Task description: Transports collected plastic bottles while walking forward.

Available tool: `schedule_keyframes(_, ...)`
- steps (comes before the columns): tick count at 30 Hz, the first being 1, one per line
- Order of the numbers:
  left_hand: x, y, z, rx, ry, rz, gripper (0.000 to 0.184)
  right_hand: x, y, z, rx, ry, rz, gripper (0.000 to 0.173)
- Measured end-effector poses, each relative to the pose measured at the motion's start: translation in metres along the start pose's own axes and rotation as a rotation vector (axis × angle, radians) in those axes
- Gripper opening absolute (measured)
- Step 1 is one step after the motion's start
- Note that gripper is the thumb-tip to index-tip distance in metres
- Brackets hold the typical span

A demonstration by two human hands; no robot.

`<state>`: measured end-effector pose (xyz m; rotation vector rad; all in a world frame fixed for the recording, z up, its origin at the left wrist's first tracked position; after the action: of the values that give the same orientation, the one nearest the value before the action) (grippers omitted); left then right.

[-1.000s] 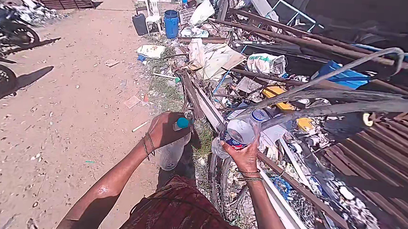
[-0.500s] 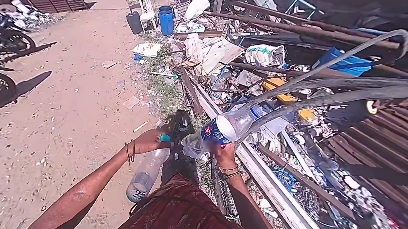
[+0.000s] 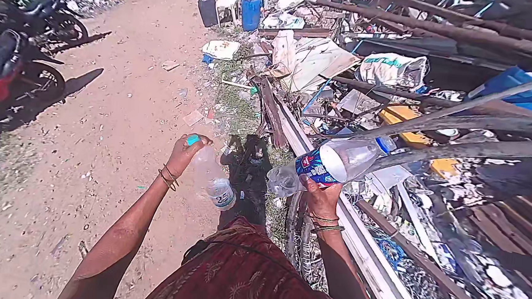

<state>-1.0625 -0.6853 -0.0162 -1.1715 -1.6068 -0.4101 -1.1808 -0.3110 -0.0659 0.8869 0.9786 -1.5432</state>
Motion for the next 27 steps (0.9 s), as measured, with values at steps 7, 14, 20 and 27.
schedule_keyframes(7, -0.056, 0.025, 0.018, 0.325, 0.531, -0.272, 0.031, 0.002, 0.005, -0.009, -0.006, 0.094, 0.011, 0.122)
schedule_keyframes(14, -0.095, 0.059, 0.057, 0.47, 0.992, -0.486, 0.028, -0.017, 0.003, -0.028, -0.029, 0.235, -0.096, 0.127)
schedule_keyframes(20, -0.065, 0.028, 0.052, 0.393, 0.919, -0.356, 0.022, -0.022, 0.005, -0.029, -0.056, 0.329, -0.17, 0.135)
schedule_keyframes(27, -0.009, 0.004, 0.021, 0.127, 0.376, -0.01, 0.013, -0.04, -0.027, -0.033, -0.058, 0.345, -0.027, 0.124)
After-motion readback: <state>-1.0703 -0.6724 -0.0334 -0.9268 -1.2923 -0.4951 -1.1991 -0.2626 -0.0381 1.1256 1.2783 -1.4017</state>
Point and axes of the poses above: each hand's wrist, its own y-axis away from the middle knuckle, its own z-axis out of the palm, x = y × z, the point moved 7 cm from there along -y, towards the middle knuckle, and after that the axes turned 7 degrees about x, right-handed, at the moved point
